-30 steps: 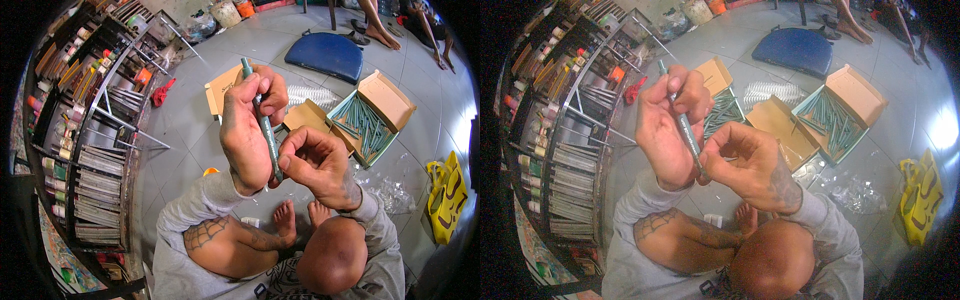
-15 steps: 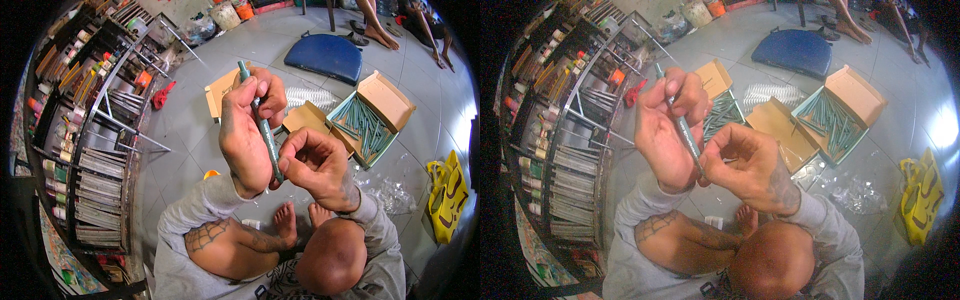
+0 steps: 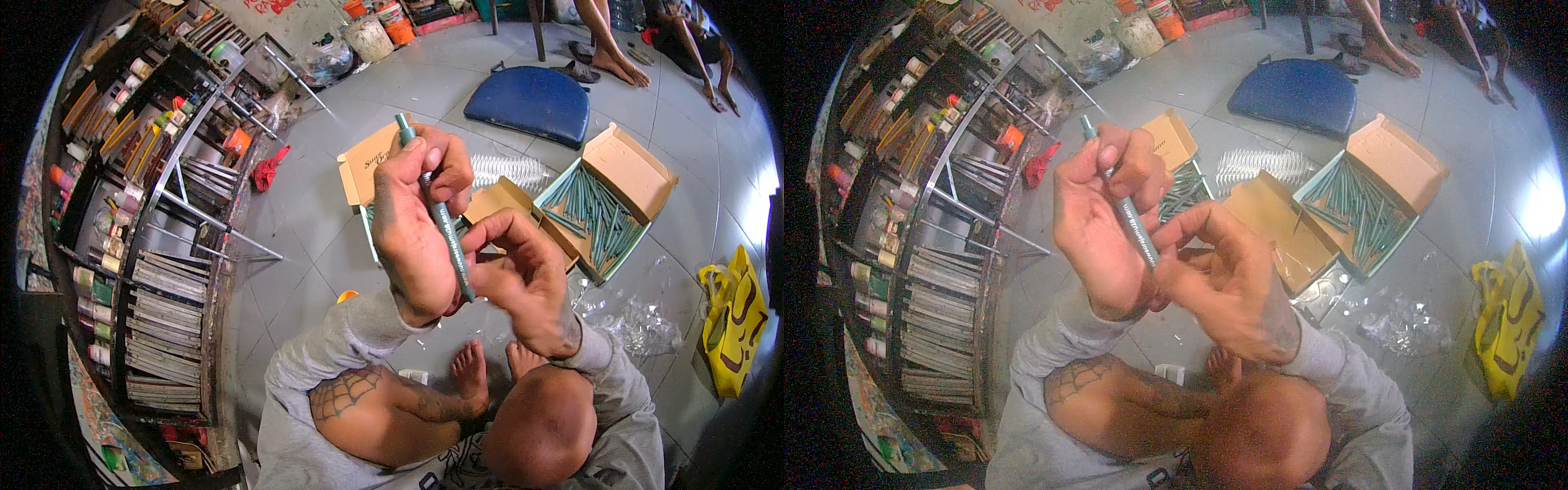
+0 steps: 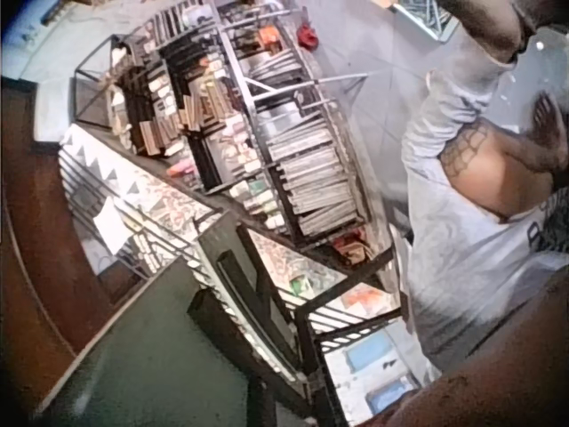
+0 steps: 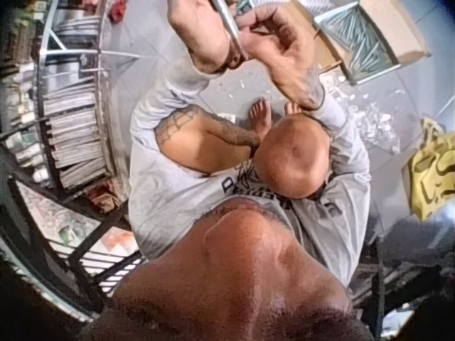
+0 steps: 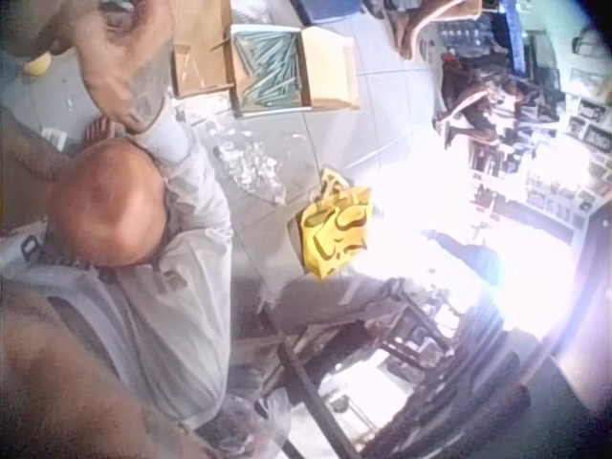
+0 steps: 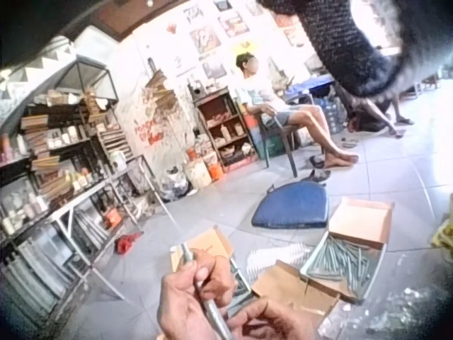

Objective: The person sits on the floor and uses scissors to cut small clear tubes, then by hand attaches the tubes onto green plastic pen-like objects.

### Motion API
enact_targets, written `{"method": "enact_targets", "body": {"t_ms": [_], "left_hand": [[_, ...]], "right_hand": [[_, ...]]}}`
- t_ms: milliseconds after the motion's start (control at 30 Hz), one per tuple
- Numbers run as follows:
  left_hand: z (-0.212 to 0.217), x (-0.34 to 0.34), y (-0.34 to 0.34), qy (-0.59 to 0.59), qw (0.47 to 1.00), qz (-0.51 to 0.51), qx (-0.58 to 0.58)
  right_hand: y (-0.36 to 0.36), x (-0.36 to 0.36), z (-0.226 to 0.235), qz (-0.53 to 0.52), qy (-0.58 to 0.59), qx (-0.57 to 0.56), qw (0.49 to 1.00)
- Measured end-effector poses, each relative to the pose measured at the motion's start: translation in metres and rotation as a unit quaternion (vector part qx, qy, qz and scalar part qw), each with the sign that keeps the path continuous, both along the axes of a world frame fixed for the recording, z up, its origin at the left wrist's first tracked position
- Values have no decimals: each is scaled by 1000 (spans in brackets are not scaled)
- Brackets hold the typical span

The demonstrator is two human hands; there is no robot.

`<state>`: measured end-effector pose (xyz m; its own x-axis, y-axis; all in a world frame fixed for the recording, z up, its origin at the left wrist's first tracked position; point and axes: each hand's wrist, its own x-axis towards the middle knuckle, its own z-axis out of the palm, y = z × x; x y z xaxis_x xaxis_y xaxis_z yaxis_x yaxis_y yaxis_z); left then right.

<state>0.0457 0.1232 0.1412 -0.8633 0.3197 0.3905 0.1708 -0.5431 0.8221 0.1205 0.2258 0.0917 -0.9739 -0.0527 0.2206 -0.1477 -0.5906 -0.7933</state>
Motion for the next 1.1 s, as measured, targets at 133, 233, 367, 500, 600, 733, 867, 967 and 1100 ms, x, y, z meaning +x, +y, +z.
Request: {"method": "enact_targets", "body": {"t_ms": [133, 233, 367, 500, 600, 733, 867, 967, 1100], "left_hand": [[2, 0, 3, 3, 1000, -1, -17], [4, 2, 2, 1, 999, -4, -36], [2, 0, 1, -25, 998, -32, -42], [1, -3, -3, -31, 997, -64, -39], [1, -4, -4, -19, 997, -60, -41], [0, 1, 1, -23, 996, -63, -59], [-9, -7, 3, -27, 998, -44, -43], [-6, -13, -1, -23, 999, -42, -20], [-10, -16, -1, -22, 999, -39, -16]], "right_hand": [[2, 1, 0, 15, 10, 9, 1000], [1, -3, -5, 29, 13, 22, 999], [5, 0, -4, 53, 2, 7, 999], [4, 2, -3, 77, 7, -15, 997], [0, -1, -2, 59, 0, -19, 998], [-1, -2, -7, 5, -25, 22, 999], [4, 3, -12, -23, -24, 34, 999], [5, 8, -14, -24, -17, 16, 999], [5, 4, -20, -14, 13, 45, 999]]}}
